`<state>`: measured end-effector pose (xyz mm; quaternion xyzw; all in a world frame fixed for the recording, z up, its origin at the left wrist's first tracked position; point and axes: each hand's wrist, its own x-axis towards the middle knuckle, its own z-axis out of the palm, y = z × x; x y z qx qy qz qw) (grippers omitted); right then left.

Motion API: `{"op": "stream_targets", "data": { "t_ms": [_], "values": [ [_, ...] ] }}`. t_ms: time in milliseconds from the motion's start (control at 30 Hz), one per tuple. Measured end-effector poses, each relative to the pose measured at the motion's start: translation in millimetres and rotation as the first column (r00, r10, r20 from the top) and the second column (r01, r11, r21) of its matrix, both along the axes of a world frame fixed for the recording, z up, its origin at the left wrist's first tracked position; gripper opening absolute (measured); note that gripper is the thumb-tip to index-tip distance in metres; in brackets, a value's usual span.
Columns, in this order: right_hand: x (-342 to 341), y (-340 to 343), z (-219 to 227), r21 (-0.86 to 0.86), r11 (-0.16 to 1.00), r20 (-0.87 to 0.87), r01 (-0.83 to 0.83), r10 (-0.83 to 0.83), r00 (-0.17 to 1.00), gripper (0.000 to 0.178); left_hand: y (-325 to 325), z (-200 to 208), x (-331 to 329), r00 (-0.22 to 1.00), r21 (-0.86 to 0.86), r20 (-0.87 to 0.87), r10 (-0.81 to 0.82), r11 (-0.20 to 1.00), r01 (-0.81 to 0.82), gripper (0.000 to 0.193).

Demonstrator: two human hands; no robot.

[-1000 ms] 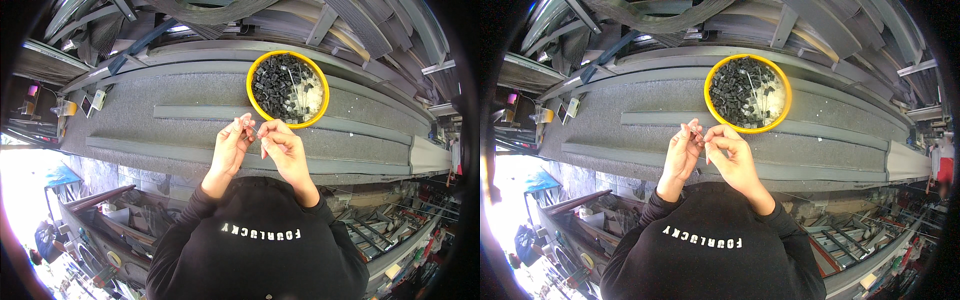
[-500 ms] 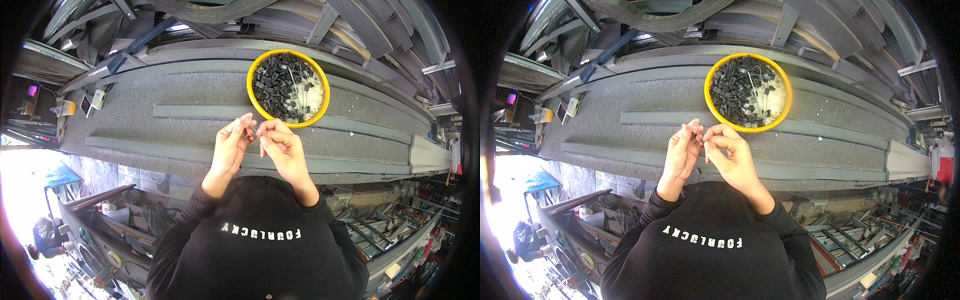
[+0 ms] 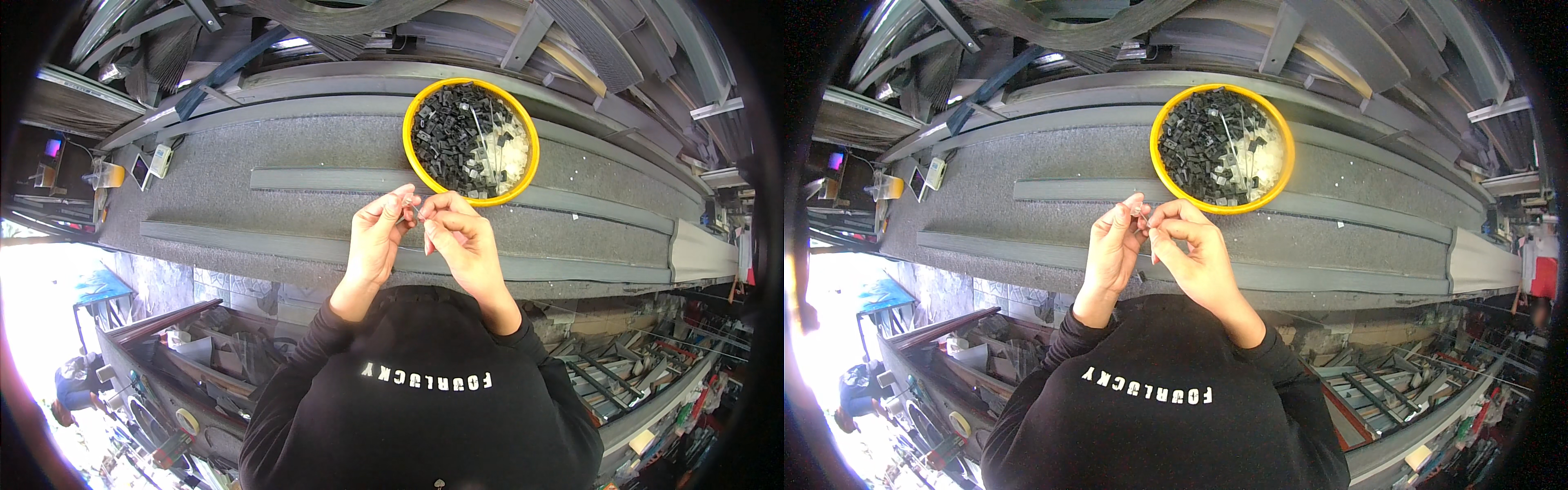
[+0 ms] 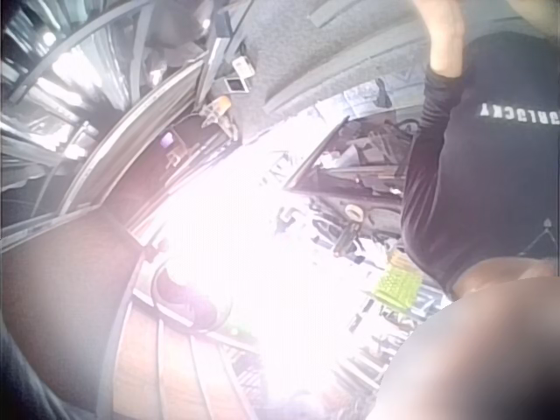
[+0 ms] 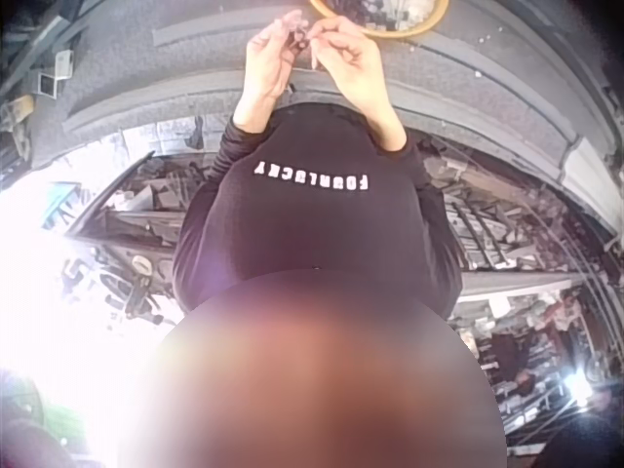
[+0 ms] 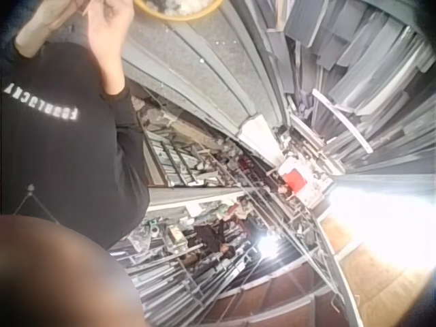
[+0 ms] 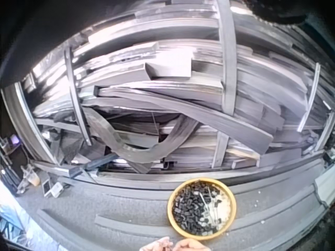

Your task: The person assembles a window frame by inserting small plastic clips into a long gray profile. They repeatedly pick clips from a yellow bowl, align them with the profile, and press them into place along the length of the frame.

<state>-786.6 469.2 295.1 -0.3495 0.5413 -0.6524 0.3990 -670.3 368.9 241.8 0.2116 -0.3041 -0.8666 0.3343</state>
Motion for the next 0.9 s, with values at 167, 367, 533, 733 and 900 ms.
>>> {"op": "stream_targets", "data": {
  "t_ms": [167, 367, 533, 733, 900],
  "values": [
    [-2.2, 0.0, -4.2, 0.027, 1.0, -0.076, -0.006, 0.008, 0.997, 0.019, 1.5, -1.1, 0.0, 0.998, -0.019, -0.01, -0.057, 0.998, 0.057, 0.029],
    [-7.1, 0.6, -15.1, 0.115, 0.986, -0.46, 0.124, -0.058, 0.886, 0.031, -6.6, 15.9, 7.3, 0.871, -0.706, 0.327, 0.367, 0.707, -0.033, 0.013],
    [-4.6, -29.0, 1.4, -0.094, 0.994, 0.267, -0.049, 0.073, 0.961, 0.085, -7.0, 43.5, 32.2, 0.96, -0.894, 0.165, 0.224, 0.445, 0.05, 0.026],
    [23.6, -69.2, 14.4, -0.488, 0.872, 0.183, 0.033, 0.065, 0.981, 0.096, 15.9, 59.5, -5.5, 0.999, -0.718, -0.019, -0.027, 0.696, 0.006, 0.034],
    [41.6, -53.7, -6.7, -0.333, 0.913, -0.164, -0.235, 0.19, 0.968, 0.1, -3.1, 62.8, -11.0, 0.936, -0.551, -0.285, 0.206, 0.764, -0.336, 0.033]
  ]
}}
